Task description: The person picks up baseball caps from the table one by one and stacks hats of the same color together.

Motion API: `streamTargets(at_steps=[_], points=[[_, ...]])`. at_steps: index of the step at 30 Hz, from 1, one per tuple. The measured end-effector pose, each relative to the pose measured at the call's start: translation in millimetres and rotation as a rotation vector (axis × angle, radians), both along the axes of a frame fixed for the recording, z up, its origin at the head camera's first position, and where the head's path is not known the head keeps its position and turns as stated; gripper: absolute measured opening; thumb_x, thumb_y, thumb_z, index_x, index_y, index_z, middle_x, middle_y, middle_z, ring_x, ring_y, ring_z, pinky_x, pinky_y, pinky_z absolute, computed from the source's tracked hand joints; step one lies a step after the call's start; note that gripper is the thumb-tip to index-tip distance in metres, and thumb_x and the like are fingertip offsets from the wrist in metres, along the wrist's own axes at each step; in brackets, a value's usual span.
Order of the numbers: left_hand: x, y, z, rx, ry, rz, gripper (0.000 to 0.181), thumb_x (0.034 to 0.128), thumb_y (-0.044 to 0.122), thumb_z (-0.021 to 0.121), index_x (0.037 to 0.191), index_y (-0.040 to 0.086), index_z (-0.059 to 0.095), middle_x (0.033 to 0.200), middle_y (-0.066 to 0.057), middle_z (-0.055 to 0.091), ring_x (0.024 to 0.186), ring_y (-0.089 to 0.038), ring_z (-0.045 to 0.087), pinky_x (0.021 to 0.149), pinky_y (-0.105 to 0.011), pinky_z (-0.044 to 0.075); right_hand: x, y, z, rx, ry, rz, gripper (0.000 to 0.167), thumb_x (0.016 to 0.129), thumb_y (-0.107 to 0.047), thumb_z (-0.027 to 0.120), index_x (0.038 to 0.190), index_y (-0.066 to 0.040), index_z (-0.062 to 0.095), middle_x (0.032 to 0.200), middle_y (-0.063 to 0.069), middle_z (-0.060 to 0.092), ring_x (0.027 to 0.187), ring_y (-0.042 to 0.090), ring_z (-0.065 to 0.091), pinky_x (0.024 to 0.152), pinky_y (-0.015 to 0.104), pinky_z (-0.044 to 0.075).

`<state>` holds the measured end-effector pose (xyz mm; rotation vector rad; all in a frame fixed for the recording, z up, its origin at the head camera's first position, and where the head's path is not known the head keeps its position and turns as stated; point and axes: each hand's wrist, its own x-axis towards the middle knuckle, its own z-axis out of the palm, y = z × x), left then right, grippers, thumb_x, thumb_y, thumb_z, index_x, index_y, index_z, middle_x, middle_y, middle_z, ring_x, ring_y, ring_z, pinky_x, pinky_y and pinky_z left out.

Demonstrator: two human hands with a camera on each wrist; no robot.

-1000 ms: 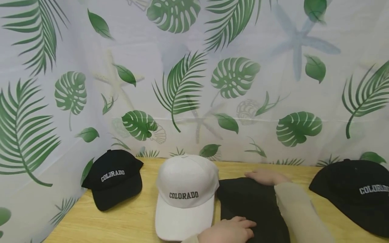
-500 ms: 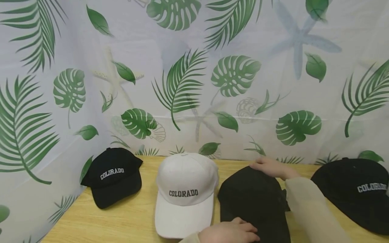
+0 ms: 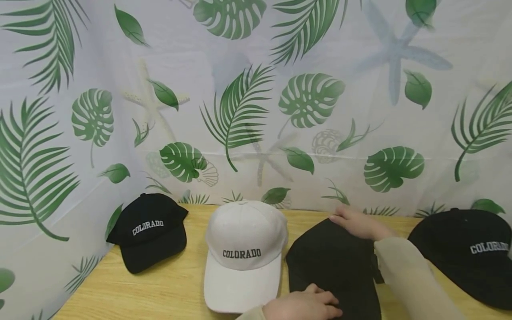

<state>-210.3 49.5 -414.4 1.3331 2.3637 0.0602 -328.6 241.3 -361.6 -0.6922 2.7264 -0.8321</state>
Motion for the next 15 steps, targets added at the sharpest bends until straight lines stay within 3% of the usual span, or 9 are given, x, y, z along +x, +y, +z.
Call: streamTargets(at_steps=[7, 15], points=[[0.5, -0.8, 1.0, -0.011, 0.011, -0.017, 0.04, 0.0886, 0.033, 0.051, 0.128, 0.027, 0.045, 0.128, 0.017, 0.035, 0.106, 0.002, 0.035, 0.079, -0.01, 0.032, -4.6, -7, -0.6, 0.011, -0.003, -0.029, 0.03, 0.092, -0.031, 0.046, 0.085, -0.003, 0.054, 0.074, 0.004, 0.049, 0.063, 0.018, 0.044, 0.057, 0.032, 0.036], [-2.0, -0.1, -0.4, -0.033, 0.054, -0.055, 0.042, 0.09, 0.035, 0.048, 0.13, 0.026, 0.043, 0.131, 0.016, 0.032, 0.115, 0.001, 0.031, 0.088, -0.011, 0.028, -2.2, -14, -4.5, 0.037, 0.054, -0.023, 0.019, 0.094, -0.017, 0.042, 0.089, -0.002, 0.051, 0.078, 0.003, 0.048, 0.065, 0.016, 0.042, 0.058, 0.032, 0.034]])
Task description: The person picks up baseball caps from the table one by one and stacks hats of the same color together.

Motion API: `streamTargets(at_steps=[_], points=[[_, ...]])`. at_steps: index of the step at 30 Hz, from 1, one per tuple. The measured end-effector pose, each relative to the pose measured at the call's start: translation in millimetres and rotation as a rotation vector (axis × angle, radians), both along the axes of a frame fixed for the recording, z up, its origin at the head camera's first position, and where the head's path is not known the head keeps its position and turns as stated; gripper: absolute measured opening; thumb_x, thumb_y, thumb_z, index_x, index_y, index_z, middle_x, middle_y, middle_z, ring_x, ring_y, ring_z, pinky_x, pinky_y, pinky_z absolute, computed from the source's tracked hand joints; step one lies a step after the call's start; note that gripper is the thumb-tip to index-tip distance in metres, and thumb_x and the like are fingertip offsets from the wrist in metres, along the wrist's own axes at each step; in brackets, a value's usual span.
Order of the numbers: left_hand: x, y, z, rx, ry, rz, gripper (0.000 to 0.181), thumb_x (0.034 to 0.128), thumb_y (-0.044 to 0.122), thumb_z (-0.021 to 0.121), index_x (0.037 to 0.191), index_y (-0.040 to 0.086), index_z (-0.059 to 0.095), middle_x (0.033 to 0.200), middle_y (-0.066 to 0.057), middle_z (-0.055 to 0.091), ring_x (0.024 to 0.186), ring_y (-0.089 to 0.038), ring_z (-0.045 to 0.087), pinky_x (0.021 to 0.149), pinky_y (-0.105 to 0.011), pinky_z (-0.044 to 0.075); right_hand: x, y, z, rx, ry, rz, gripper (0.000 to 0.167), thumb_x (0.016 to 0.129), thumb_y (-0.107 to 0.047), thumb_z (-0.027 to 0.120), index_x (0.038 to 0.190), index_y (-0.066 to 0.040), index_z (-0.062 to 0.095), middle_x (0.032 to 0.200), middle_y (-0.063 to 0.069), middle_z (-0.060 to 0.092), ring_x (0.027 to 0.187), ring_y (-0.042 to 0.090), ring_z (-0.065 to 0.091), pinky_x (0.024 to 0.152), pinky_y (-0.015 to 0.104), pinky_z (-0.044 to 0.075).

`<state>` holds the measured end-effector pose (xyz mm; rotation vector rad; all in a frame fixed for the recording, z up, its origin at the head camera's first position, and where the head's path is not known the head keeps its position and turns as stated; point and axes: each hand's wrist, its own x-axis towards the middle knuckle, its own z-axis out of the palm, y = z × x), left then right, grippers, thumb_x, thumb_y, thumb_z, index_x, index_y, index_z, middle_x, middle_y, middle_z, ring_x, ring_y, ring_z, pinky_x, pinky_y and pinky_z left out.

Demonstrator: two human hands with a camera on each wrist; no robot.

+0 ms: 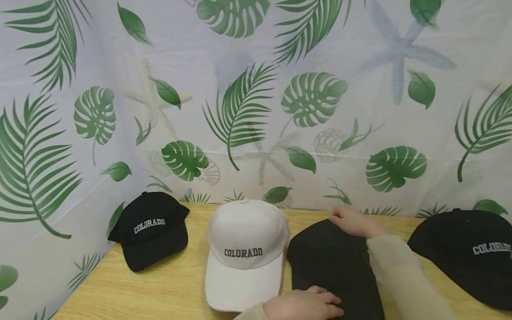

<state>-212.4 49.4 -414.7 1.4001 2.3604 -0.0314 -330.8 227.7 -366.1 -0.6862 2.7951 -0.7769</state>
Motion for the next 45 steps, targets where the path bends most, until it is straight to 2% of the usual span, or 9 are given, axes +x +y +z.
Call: streamTargets(at_steps=[4, 8, 13, 20, 27, 30, 35, 41, 45], points=[[-1.4, 1.1, 0.2, -0.015, 0.022, -0.027, 0.043, 0.0902, 0.035, 0.047, 0.131, 0.024, 0.042, 0.133, 0.014, 0.032, 0.118, 0.001, 0.028, 0.092, -0.012, 0.024, 0.6, 0, -2.0, 0.02, 0.027, -0.014, 0.018, 0.094, -0.016, 0.041, 0.086, -0.002, 0.049, 0.075, 0.003, 0.046, 0.063, 0.016, 0.04, 0.057, 0.032, 0.033], [-1.8, 0.9, 0.5, -0.018, -0.002, -0.017, 0.044, 0.0903, 0.035, 0.047, 0.132, 0.024, 0.04, 0.134, 0.014, 0.029, 0.121, -0.001, 0.025, 0.094, -0.013, 0.023, 0.9, 1, -3.4, 0.029, 0.044, -0.038, 0.018, 0.093, -0.015, 0.043, 0.087, 0.0, 0.05, 0.077, 0.005, 0.05, 0.064, 0.017, 0.044, 0.057, 0.033, 0.036], [-1.8, 0.7, 0.9, -0.011, -0.03, 0.012, 0.045, 0.09, 0.034, 0.048, 0.133, 0.025, 0.039, 0.136, 0.014, 0.027, 0.123, -0.002, 0.022, 0.094, -0.013, 0.024, 8.9, 3, -1.2, 0.045, 0.107, -0.084, 0.028, 0.092, -0.019, 0.047, 0.097, 0.008, 0.051, 0.09, 0.02, 0.055, 0.08, 0.033, 0.053, 0.066, 0.044, 0.043], [0.4, 2.0, 0.8, -0.038, 0.013, -0.019, 0.044, 0.091, 0.034, 0.047, 0.133, 0.023, 0.039, 0.136, 0.013, 0.028, 0.123, -0.003, 0.023, 0.095, -0.013, 0.021, 41.8, 8, 10.1, 0.075, 0.224, -0.151, 0.042, 0.09, -0.024, 0.05, 0.105, 0.015, 0.05, 0.101, 0.031, 0.051, 0.094, 0.046, 0.047, 0.074, 0.053, 0.04], [1.2, -0.3, 4.8, -0.051, -0.009, 0.045, 0.045, 0.0885, 0.036, 0.051, 0.131, 0.026, 0.041, 0.135, 0.016, 0.028, 0.122, 0.001, 0.025, 0.093, -0.013, 0.026, 74.5, 3, 8.2, 0.034, 0.268, -0.159, 0.04, 0.089, -0.025, 0.053, 0.107, 0.011, 0.053, 0.103, 0.026, 0.053, 0.096, 0.043, 0.049, 0.075, 0.052, 0.04], [1.4, -5.4, 14.0, 0.009, -0.03, 0.091, 0.046, 0.087, 0.038, 0.053, 0.13, 0.027, 0.042, 0.132, 0.018, 0.031, 0.117, 0.005, 0.029, 0.09, -0.013, 0.03, 85.1, -1, 4.1, 0.014, 0.276, -0.164, 0.037, 0.088, -0.024, 0.055, 0.106, 0.009, 0.054, 0.102, 0.023, 0.054, 0.095, 0.041, 0.049, 0.075, 0.051, 0.04], [1.6, -27.8, 40.1, 0.205, -0.006, 0.108, 0.045, 0.087, 0.041, 0.051, 0.127, 0.022, 0.047, 0.126, 0.016, 0.041, 0.109, 0.008, 0.038, 0.085, -0.01, 0.033, 94.3, -6, 1.4, 0.003, 0.273, -0.188, 0.037, 0.088, -0.025, 0.055, 0.105, 0.007, 0.054, 0.102, 0.021, 0.054, 0.094, 0.04, 0.05, 0.073, 0.05, 0.041], [7.4, -65.6, 65.3, 0.405, 0.148, 0.121, 0.038, 0.0879, 0.04, 0.051, 0.118, 0.016, 0.055, 0.116, 0.012, 0.051, 0.103, 0.006, 0.045, 0.084, -0.008, 0.033, 96.4, -9, 0.0, 0.004, 0.291, -0.199, 0.034, 0.087, -0.025, 0.056, 0.103, 0.006, 0.056, 0.099, 0.019, 0.056, 0.092, 0.038, 0.052, 0.071, 0.048, 0.042], [10.9, -96.0, 73.6, 0.562, 0.269, 0.142, 0.027, 0.0891, 0.029, 0.053, 0.109, 0.012, 0.059, 0.107, 0.007, 0.058, 0.095, 0.002, 0.051, 0.08, -0.009, 0.036, 96.9, -13, -0.8, -0.005, 0.293, -0.184, 0.031, 0.087, -0.024, 0.057, 0.101, 0.003, 0.057, 0.097, 0.014, 0.058, 0.09, 0.034, 0.054, 0.07, 0.046, 0.043]])
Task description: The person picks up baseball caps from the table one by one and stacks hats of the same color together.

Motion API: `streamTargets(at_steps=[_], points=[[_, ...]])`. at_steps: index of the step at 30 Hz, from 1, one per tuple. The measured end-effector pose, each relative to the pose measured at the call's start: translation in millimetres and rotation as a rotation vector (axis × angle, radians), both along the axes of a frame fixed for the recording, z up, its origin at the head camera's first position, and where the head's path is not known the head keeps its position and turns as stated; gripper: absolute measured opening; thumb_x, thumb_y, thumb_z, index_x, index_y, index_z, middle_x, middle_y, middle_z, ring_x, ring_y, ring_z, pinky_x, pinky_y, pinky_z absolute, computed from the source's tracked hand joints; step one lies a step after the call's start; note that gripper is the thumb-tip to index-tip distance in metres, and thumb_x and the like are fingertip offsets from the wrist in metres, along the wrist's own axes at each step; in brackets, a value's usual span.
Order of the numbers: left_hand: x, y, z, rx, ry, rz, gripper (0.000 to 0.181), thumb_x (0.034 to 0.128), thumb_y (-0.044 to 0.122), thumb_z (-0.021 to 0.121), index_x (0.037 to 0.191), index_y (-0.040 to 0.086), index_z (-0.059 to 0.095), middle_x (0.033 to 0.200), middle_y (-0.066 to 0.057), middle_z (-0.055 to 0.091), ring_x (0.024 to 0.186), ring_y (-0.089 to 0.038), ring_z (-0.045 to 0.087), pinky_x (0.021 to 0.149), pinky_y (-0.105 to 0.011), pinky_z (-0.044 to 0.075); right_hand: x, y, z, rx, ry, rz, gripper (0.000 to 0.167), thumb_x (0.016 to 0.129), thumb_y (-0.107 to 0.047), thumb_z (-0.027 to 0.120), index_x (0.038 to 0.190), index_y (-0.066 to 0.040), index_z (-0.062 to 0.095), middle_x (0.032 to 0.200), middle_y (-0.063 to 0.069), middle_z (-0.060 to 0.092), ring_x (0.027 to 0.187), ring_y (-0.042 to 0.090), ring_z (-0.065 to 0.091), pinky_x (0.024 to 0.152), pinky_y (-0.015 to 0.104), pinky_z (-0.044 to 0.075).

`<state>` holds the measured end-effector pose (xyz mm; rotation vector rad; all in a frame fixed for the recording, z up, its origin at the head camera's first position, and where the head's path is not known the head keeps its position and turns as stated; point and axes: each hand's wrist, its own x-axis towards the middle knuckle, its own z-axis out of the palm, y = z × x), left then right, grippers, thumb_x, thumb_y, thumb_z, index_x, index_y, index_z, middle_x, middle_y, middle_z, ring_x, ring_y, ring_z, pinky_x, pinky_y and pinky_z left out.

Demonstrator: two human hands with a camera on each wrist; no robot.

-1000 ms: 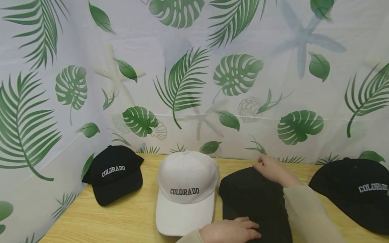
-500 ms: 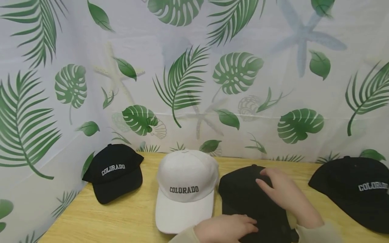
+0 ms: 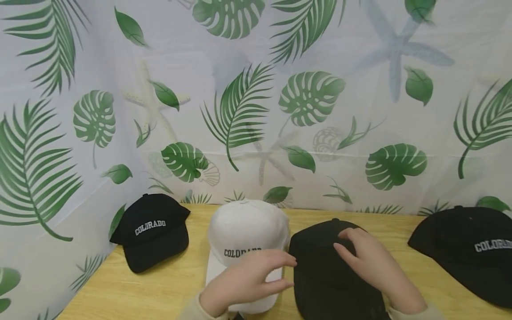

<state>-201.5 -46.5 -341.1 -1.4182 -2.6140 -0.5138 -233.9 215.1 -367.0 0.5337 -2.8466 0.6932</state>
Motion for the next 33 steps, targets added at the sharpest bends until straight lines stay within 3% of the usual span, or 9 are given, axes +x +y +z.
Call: streamTargets(at_steps=[3, 5, 10, 15, 19, 27, 33], points=[[-0.3, -24.9, 0.2, 0.092, 0.064, 0.049, 0.019, 0.0889, 0.02, 0.054, 0.103, 0.011, 0.062, 0.099, 0.005, 0.061, 0.089, -0.001, 0.055, 0.078, -0.011, 0.039, 0.6, -2, -0.1, -0.007, -0.012, 0.005, 0.031, 0.087, -0.026, 0.057, 0.102, 0.002, 0.057, 0.098, 0.012, 0.058, 0.09, 0.033, 0.054, 0.07, 0.045, 0.044], [-2.1, -42.1, -0.7, 0.145, 0.061, 0.088, 0.015, 0.0882, 0.015, 0.055, 0.099, 0.009, 0.062, 0.095, 0.003, 0.062, 0.087, -0.004, 0.056, 0.076, -0.014, 0.04, 0.8, -2, 0.6, -0.008, -0.018, 0.005, 0.031, 0.087, -0.026, 0.056, 0.102, 0.001, 0.057, 0.098, 0.012, 0.058, 0.09, 0.032, 0.054, 0.07, 0.045, 0.044], [-9.4, -83.1, -7.4, 0.206, 0.051, 0.276, 0.012, 0.0864, 0.016, 0.057, 0.093, 0.009, 0.063, 0.09, 0.001, 0.063, 0.081, -0.012, 0.058, 0.069, -0.024, 0.045, 2.0, -4, 1.9, -0.004, -0.025, 0.0, 0.031, 0.086, -0.027, 0.056, 0.102, -0.001, 0.057, 0.1, 0.011, 0.058, 0.091, 0.032, 0.054, 0.071, 0.045, 0.044], [-21.1, -120.8, -19.9, 0.168, 0.06, 0.501, 0.013, 0.0837, 0.02, 0.061, 0.091, 0.01, 0.065, 0.089, 0.001, 0.064, 0.08, -0.013, 0.06, 0.068, -0.03, 0.047, 3.3, -6, 1.2, -0.001, -0.018, 0.008, 0.029, 0.086, -0.026, 0.057, 0.102, -0.001, 0.057, 0.1, 0.011, 0.057, 0.093, 0.032, 0.054, 0.073, 0.045, 0.043], [-30.6, -148.4, -32.2, 0.114, 0.049, 0.624, 0.013, 0.0796, 0.019, 0.066, 0.089, 0.01, 0.065, 0.086, 0.0, 0.063, 0.076, -0.014, 0.059, 0.064, -0.03, 0.047, 4.6, -7, 0.9, -0.004, 0.001, 0.014, 0.027, 0.086, -0.025, 0.058, 0.1, -0.001, 0.058, 0.099, 0.01, 0.057, 0.092, 0.031, 0.054, 0.073, 0.046, 0.043], [-48.1, -187.9, -51.4, 0.038, -0.074, 0.81, 0.021, 0.0765, 0.018, 0.069, 0.095, 0.009, 0.063, 0.096, -0.004, 0.06, 0.086, -0.023, 0.057, 0.072, -0.039, 0.045, 7.1, -10, 2.2, -0.011, 0.025, 0.025, 0.027, 0.086, -0.027, 0.057, 0.099, -0.003, 0.058, 0.099, 0.009, 0.057, 0.092, 0.03, 0.054, 0.072, 0.045, 0.044], [-53.7, -209.2, -65.1, -0.008, -0.142, 0.865, 0.029, 0.0727, 0.012, 0.071, 0.099, 0.006, 0.061, 0.101, -0.01, 0.056, 0.092, -0.029, 0.054, 0.073, -0.042, 0.044, 7.8, -12, 1.0, -0.019, 0.011, 0.017, 0.026, 0.086, -0.025, 0.058, 0.099, -0.003, 0.059, 0.098, 0.008, 0.057, 0.091, 0.029, 0.054, 0.072, 0.044, 0.044]])
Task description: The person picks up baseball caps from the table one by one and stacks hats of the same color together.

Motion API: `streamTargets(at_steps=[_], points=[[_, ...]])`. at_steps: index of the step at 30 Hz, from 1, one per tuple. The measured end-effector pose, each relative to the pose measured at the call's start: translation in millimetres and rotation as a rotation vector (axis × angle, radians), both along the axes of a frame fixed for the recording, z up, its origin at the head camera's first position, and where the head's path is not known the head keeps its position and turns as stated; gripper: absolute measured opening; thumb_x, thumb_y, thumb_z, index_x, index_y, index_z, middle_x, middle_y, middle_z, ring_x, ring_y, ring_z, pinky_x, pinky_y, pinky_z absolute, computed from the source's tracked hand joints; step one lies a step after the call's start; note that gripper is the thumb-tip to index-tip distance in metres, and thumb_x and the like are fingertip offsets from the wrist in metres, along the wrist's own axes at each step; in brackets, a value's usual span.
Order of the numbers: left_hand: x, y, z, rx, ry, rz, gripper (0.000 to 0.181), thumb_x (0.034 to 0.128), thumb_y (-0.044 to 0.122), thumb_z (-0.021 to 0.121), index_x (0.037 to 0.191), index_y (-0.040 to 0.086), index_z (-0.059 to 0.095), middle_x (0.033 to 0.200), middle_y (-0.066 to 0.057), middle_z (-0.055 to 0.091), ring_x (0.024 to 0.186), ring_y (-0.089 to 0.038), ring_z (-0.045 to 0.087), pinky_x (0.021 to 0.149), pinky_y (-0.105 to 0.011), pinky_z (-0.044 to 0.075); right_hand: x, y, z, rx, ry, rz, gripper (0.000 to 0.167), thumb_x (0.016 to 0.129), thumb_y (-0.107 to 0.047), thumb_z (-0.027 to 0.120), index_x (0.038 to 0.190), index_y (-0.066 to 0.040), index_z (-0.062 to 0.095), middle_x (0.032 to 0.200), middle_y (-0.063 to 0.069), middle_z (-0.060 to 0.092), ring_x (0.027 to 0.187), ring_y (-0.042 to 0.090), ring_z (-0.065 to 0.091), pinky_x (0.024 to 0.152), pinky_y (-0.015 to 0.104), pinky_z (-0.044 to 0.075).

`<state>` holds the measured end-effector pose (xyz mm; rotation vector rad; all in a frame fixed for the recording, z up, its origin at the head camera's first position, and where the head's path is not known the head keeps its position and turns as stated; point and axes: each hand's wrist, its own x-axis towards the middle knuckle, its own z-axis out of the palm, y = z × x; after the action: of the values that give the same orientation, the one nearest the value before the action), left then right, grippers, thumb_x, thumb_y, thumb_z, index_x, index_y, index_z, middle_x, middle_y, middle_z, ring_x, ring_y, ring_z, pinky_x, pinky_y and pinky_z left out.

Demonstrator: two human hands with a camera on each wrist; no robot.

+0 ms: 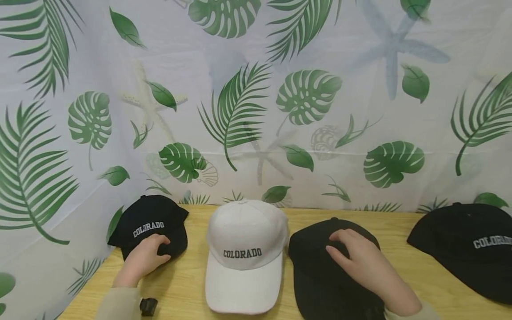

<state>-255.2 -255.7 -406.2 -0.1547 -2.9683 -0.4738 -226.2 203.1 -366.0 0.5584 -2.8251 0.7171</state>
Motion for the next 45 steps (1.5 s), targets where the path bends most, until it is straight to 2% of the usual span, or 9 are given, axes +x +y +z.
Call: streamTargets(at_steps=[9, 18, 21, 25, 32, 35, 39, 45], points=[[0.3, -15.7, -9.6, 0.003, -0.003, 0.032, 0.043, 0.0656, 0.008, 0.075, 0.105, 0.004, 0.058, 0.114, -0.017, 0.048, 0.103, -0.038, 0.044, 0.072, -0.049, 0.043, 0.7, -1, -0.7, -0.001, -0.002, 0.011, 0.024, 0.085, -0.023, 0.059, 0.099, -0.004, 0.059, 0.097, 0.006, 0.057, 0.089, 0.026, 0.054, 0.07, 0.041, 0.045], [-4.3, -23.9, -20.3, 0.007, -0.043, 0.02, 0.059, 0.0604, 0.009, 0.08, 0.113, 0.002, 0.055, 0.118, -0.018, 0.047, 0.105, -0.039, 0.041, 0.081, -0.05, 0.039, 2.0, -2, -1.2, -0.011, 0.001, 0.019, 0.024, 0.085, -0.023, 0.059, 0.099, -0.003, 0.059, 0.097, 0.005, 0.057, 0.088, 0.025, 0.055, 0.07, 0.041, 0.045], [-5.3, -25.5, -21.3, -0.003, -0.05, 0.013, 0.057, 0.0614, 0.006, 0.078, 0.113, 0.002, 0.055, 0.117, -0.019, 0.048, 0.104, -0.04, 0.042, 0.081, -0.051, 0.038, 1.9, -2, -1.6, -0.01, -0.003, 0.02, 0.024, 0.085, -0.024, 0.059, 0.099, -0.004, 0.059, 0.097, 0.005, 0.057, 0.088, 0.025, 0.055, 0.071, 0.041, 0.045], [-5.7, -26.2, -20.3, -0.023, -0.028, -0.006, 0.047, 0.0632, -0.001, 0.071, 0.108, 0.001, 0.057, 0.112, -0.018, 0.051, 0.099, -0.041, 0.047, 0.08, -0.05, 0.039, 1.6, -3, -2.1, -0.01, -0.007, 0.021, 0.024, 0.085, -0.024, 0.059, 0.098, -0.004, 0.059, 0.097, 0.005, 0.057, 0.088, 0.026, 0.055, 0.071, 0.041, 0.045], [-0.8, -24.4, -10.9, -0.041, 0.009, -0.004, 0.037, 0.0695, -0.001, 0.064, 0.106, -0.001, 0.059, 0.108, -0.017, 0.056, 0.096, -0.036, 0.052, 0.08, -0.047, 0.041, 1.5, -4, -2.0, -0.018, 0.003, 0.034, 0.022, 0.085, -0.023, 0.06, 0.098, -0.004, 0.059, 0.096, 0.004, 0.058, 0.087, 0.026, 0.056, 0.071, 0.04, 0.046], [2.1, -21.8, -4.2, -0.044, 0.056, 0.02, 0.033, 0.0747, 0.002, 0.061, 0.108, 0.0, 0.059, 0.106, -0.017, 0.058, 0.094, -0.036, 0.054, 0.077, -0.047, 0.042, 1.8, -5, -2.5, -0.018, 0.019, 0.042, 0.021, 0.085, -0.023, 0.06, 0.097, -0.005, 0.059, 0.095, 0.003, 0.058, 0.086, 0.025, 0.056, 0.07, 0.04, 0.046], [4.2, -16.5, 4.2, -0.043, 0.17, 0.055, 0.027, 0.0809, 0.007, 0.058, 0.108, 0.003, 0.062, 0.103, -0.014, 0.061, 0.085, -0.034, 0.058, 0.068, -0.047, 0.044, 3.0, -5, -2.9, -0.018, 0.041, 0.046, 0.02, 0.084, -0.022, 0.06, 0.096, -0.006, 0.059, 0.094, 0.003, 0.058, 0.085, 0.024, 0.056, 0.07, 0.039, 0.046], [4.6, -10.4, 11.7, -0.028, 0.319, 0.079, 0.021, 0.0843, 0.015, 0.06, 0.102, 0.005, 0.064, 0.098, -0.012, 0.063, 0.083, -0.03, 0.059, 0.067, -0.044, 0.046, 5.6, -7, -2.5, -0.018, 0.042, 0.048, 0.02, 0.084, -0.022, 0.06, 0.096, -0.006, 0.059, 0.094, 0.002, 0.057, 0.085, 0.023, 0.056, 0.07, 0.039, 0.046]])
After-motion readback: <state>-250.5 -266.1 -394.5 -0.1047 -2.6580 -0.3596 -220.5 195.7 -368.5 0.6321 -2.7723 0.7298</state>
